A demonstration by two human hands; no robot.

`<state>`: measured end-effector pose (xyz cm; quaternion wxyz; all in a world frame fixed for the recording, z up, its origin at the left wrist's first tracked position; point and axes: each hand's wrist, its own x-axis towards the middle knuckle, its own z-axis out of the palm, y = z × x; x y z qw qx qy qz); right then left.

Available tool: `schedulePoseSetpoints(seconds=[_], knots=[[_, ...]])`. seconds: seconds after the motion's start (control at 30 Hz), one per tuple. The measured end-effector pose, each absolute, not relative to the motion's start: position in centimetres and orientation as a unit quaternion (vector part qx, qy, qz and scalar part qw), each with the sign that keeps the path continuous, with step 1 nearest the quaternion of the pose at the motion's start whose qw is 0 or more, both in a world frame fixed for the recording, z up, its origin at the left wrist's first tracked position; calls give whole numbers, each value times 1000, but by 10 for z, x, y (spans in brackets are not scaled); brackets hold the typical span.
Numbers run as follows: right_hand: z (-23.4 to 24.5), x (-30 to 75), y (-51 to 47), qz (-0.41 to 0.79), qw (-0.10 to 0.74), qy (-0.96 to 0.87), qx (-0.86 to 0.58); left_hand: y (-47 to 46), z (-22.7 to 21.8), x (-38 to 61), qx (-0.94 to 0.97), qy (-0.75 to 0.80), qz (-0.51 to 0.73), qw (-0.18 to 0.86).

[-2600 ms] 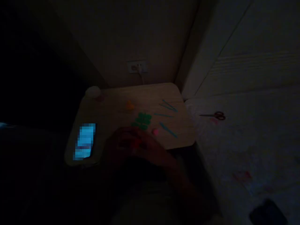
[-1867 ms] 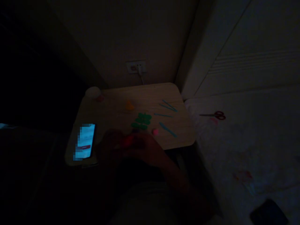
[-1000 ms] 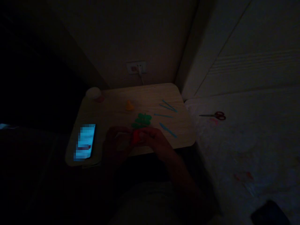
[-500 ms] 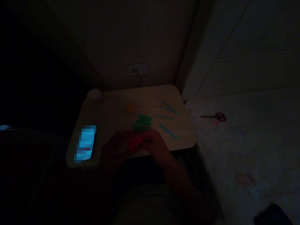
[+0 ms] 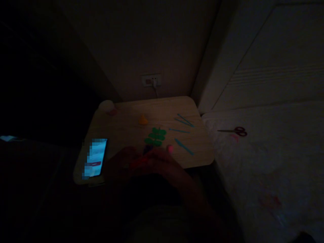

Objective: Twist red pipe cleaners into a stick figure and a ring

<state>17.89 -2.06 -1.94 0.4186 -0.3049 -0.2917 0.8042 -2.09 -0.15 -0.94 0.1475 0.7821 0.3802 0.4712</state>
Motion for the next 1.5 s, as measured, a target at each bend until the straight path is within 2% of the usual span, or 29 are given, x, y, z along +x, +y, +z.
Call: schedulePoseSetpoints(seconds=[0.17,0.27,0.57,0.67,0.97,1.2,1.5], knots=[[-21,171,-20,797,383,-323,-337,-5,-5,-19,805,412,405,134],[-20,172,-15,770,398,-351,-354,-4,-4,-15,821,383,400,139],[-29,183,-5,709,465,-401,-348,-3,-6,-13,781,342,395,341],[-30,185,-5,689,467,-408,-373,0,-3,-12,785,329,374,369],[-17,186,-11,654,467,-457,-382,4,-13,-16,795,382,382,277],[-7,175,-17,698,431,-453,-349,1,-2,-16,790,375,445,192],[-1,162,-21,662,418,-440,-440,-4,-3,-5,780,376,479,146]])
